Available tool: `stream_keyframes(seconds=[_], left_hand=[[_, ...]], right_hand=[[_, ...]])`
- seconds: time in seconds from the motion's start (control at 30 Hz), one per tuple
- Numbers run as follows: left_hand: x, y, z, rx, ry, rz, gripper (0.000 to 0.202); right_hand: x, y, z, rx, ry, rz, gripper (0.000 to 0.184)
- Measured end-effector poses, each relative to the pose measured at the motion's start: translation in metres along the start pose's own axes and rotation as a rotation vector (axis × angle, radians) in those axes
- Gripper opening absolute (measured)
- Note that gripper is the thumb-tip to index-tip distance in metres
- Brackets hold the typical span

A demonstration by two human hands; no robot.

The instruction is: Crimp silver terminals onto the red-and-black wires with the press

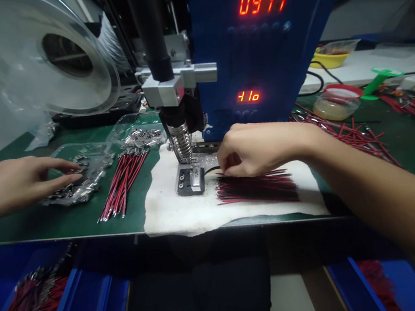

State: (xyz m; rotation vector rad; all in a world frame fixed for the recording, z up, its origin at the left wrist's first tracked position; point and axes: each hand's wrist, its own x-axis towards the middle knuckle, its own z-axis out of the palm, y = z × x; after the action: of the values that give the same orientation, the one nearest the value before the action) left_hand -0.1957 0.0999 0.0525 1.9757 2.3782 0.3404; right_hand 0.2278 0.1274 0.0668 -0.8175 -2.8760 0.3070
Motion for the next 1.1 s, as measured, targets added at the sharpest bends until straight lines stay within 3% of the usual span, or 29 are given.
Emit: stream_keyframes(seconds=[0.1, 0.3, 0.53, 0.6, 0.67, 0.8, 0.87, 0.97, 1.1], left_hand=[[-0.001, 0.004, 0.004, -0.076, -0.016, 0.046, 0.017], [0.001, 0.006, 0.011, -0.099, -0.064, 0.129, 0.007], [0.003, 0.015, 0.007, -0.094, -0.185, 0.066, 0.011], [-0.001, 0.021, 0.001, -0.041, -0.156, 0.069, 0.011], [-0.01, 0.03, -0.005, -0.004, -0.04, 0.052, 0.012], [-0.049, 0.067, -0.007, -0.166, 0.36, 0.157, 0.018], [-0.071, 0.093, 0.002, -0.45, 0.437, 0.224, 0.022], [-0.093, 0.133, 0.025, -0.771, 0.297, 0.301, 0.022], [-0.098, 0.17, 0.057, -1.069, 0.209, 0.18, 0.024]], right_hand=[[0.002, -0.004, 0.0, 0.101, -0.17, -0.03, 0.014], [-0.003, -0.006, 0.008, 0.339, -0.125, 0.082, 0.012], [0.002, -0.012, 0.017, 0.414, 0.055, 0.052, 0.023], [0.004, -0.014, 0.022, 0.433, 0.098, 0.107, 0.027], [0.005, -0.016, 0.026, 0.441, 0.119, 0.14, 0.029], [0.005, -0.021, 0.033, 0.399, 0.174, 0.14, 0.027], [0.006, -0.024, 0.034, 0.367, 0.208, 0.151, 0.026], [0.006, -0.026, 0.036, 0.338, 0.253, 0.156, 0.022], [0.005, -0.029, 0.04, 0.328, 0.313, 0.166, 0.017]])
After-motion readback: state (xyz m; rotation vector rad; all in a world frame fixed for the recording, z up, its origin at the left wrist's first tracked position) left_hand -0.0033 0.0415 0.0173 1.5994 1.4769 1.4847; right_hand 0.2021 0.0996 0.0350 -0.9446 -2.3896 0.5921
